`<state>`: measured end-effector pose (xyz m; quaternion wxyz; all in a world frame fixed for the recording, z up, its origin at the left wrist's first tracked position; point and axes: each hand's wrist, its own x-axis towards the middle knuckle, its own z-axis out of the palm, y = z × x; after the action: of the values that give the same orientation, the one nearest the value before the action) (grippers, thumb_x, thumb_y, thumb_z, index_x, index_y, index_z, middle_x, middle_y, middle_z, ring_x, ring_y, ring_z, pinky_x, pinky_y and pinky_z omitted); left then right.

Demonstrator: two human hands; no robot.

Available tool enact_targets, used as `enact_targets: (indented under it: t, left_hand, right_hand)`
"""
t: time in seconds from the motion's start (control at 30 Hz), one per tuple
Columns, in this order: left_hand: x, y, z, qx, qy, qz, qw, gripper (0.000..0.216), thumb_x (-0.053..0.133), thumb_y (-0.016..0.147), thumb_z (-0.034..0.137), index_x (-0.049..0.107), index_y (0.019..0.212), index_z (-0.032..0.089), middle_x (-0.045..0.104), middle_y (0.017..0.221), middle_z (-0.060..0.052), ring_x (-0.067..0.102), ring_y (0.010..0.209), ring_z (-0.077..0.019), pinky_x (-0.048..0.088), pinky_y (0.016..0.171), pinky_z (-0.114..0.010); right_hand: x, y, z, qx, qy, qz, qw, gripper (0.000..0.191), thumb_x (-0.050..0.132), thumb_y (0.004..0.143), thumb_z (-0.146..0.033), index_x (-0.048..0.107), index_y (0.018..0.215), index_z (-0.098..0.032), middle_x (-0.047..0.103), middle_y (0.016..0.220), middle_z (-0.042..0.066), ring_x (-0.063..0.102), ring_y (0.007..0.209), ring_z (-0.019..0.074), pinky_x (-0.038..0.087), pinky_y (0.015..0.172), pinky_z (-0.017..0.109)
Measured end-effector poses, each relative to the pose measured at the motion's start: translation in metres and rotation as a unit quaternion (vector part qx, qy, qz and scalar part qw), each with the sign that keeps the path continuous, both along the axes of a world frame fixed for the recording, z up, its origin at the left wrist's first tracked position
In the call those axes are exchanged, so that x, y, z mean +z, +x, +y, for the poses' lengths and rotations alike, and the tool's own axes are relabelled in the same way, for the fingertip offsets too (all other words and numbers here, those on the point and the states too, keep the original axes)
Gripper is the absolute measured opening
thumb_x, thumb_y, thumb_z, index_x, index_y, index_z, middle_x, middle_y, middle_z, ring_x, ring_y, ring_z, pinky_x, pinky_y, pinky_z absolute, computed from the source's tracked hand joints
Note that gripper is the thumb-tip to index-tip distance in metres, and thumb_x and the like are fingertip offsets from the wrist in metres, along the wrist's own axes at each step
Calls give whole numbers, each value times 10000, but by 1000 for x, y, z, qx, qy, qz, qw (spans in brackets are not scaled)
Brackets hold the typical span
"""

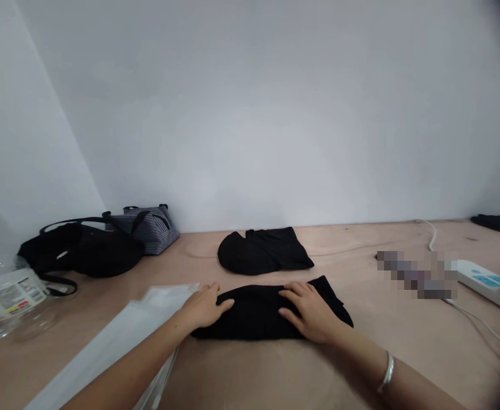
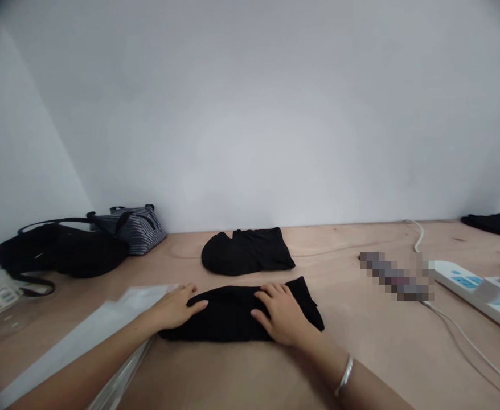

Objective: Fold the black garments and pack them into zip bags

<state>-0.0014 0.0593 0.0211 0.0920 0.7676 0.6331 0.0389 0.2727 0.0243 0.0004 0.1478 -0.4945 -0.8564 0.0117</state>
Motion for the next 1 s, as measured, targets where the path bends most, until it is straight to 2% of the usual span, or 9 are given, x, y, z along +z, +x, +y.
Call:
enact_targets:
  t: [0.1,0.23,0.37,0.53,0.63,0.73,0.8,0.9,1.0]
  left_hand:
    - [1,-4,2,-8,-49,-12,999,466,524,695,522,544,975,149,617,987,-135,580,905,-282,429,737,-337]
    - [6,-8,6,-18,-103,-37,994,520,604,596,536,545,954,164,647,947,-98,602,861,-260,444,692,-300]
    - [14,-10,3,-33,-143,-70,987,440,658,539,311,532,939,179,668,854,-22,623,760,-206,454,601,-239]
    - [25,3,-1,-37,-108,-108,987,385,490,633,156,465,1016,176,652,792,2,620,686,-164,425,496,-201]
    - [32,26,0,-54,-44,-118,991,489,476,667,174,376,1146,179,637,829,-21,614,711,-182,434,541,-230]
    - [36,63,-3,-86,19,-113,990,580,509,661,185,331,1212,199,617,904,-53,600,806,-224,447,640,-282]
    - [34,93,-10,-112,51,-102,987,590,518,645,154,358,1210,205,602,958,-81,576,886,-262,445,705,-332]
    - [25,133,-29,-169,91,-93,977,582,525,644,116,394,1201,224,540,1113,-88,493,1043,-268,374,880,-387]
    - [9,148,-49,-212,157,-96,960,600,535,709,225,329,1273,237,396,1293,-93,309,1212,-290,155,1027,-472]
  right_hand:
    - [-5,-6,-7,24,-44,-11,999,488,305,867,-475,418,1266,-218,386,1325,105,295,1220,291,192,983,493]
    - [-1,-27,-7,36,-64,14,997,506,236,885,-469,349,1315,-228,295,1392,82,213,1272,261,104,1019,494]
    - [-3,-54,-7,60,-115,19,991,614,264,837,-577,246,1356,-252,211,1427,77,130,1296,292,56,1001,554]
    - [-12,-60,-2,80,-149,31,985,664,322,800,-613,259,1350,-246,206,1425,100,105,1297,319,12,968,612]
    - [-8,-48,4,92,-146,90,981,593,398,811,-526,342,1312,-212,328,1369,118,270,1249,288,145,993,541]
    - [0,-29,12,13,-92,119,989,368,450,815,-297,500,1163,-187,536,1164,85,494,1056,191,344,923,335]
    - [4,-12,16,-74,-59,98,991,265,468,772,-185,569,1018,-183,581,1037,72,532,965,180,386,854,294]
    - [5,16,17,-196,-30,68,978,269,511,708,-146,553,973,-135,531,1032,151,487,1007,287,388,814,420]
    - [1,42,14,-308,-27,46,950,403,586,676,-258,488,1042,-119,483,1056,197,456,1019,371,397,736,500]
